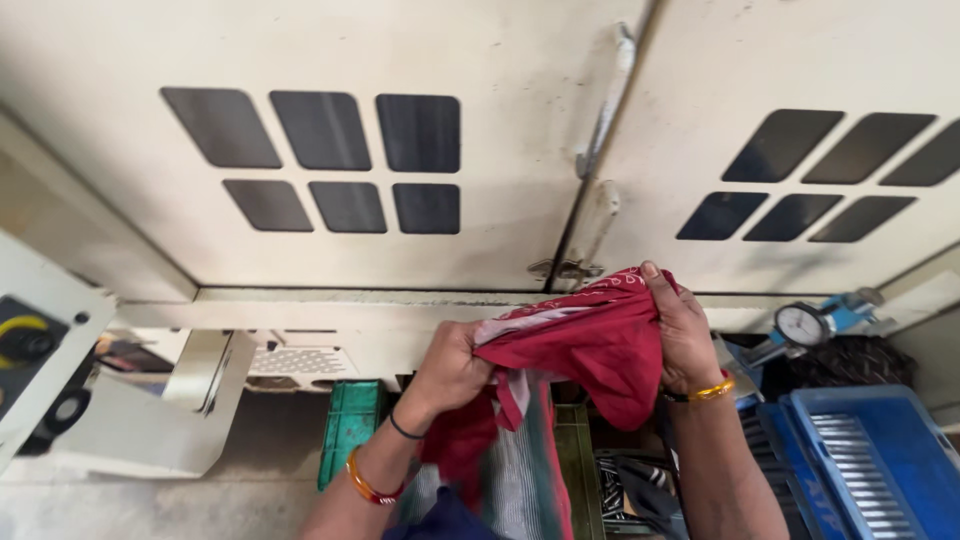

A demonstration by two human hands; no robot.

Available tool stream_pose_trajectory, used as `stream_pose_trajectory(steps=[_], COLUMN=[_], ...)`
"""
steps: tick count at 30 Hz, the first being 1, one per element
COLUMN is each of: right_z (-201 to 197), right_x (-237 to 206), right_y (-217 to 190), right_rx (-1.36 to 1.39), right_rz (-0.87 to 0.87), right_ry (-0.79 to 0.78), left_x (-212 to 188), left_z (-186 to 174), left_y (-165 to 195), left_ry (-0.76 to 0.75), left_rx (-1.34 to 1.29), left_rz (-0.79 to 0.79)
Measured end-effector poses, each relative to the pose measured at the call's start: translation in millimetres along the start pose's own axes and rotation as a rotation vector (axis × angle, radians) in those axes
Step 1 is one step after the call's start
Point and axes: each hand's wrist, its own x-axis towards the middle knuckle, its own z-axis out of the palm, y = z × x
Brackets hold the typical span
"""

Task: The person opens the door of a CNC lathe, retrieves a cylindrical metal part from a blue bin, and places it into the machine's chuck. They then close the door and wipe the exterior with a red cloth. The person repeats the process of opening the door, retrieving another part, and placing it into the machine.

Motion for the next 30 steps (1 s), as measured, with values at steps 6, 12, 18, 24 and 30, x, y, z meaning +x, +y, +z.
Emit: stream_pose_trajectory(steps=[6, 12, 18, 24, 30], right_z=[-24, -58, -85, -96, -71], right_x=[11, 9, 33, 53, 77], right_y=[-5, -41, -37, -14, 12], right_rx=[-0.322, -0.838, -0.860, -1.301, -1.144], right_rz=[-0.001, -0.384, -0.521, -0.469, -0.403], right_ry=[0.015, 0.145, 0.118, 0.274, 0.146], left_x=[-8, -19, -32, 19, 108], left_z=[-43, -88, -126, -103, 12], left_y=[-7, -33, -39, -34, -28], left_ry=[0.107, 0.389, 0.046, 0.433, 0.277], left_rx=[0.686, 0.943, -0.449, -0.610, -0.364], left_rz=[0.071, 0.261, -0.170, 0.035, 0.155])
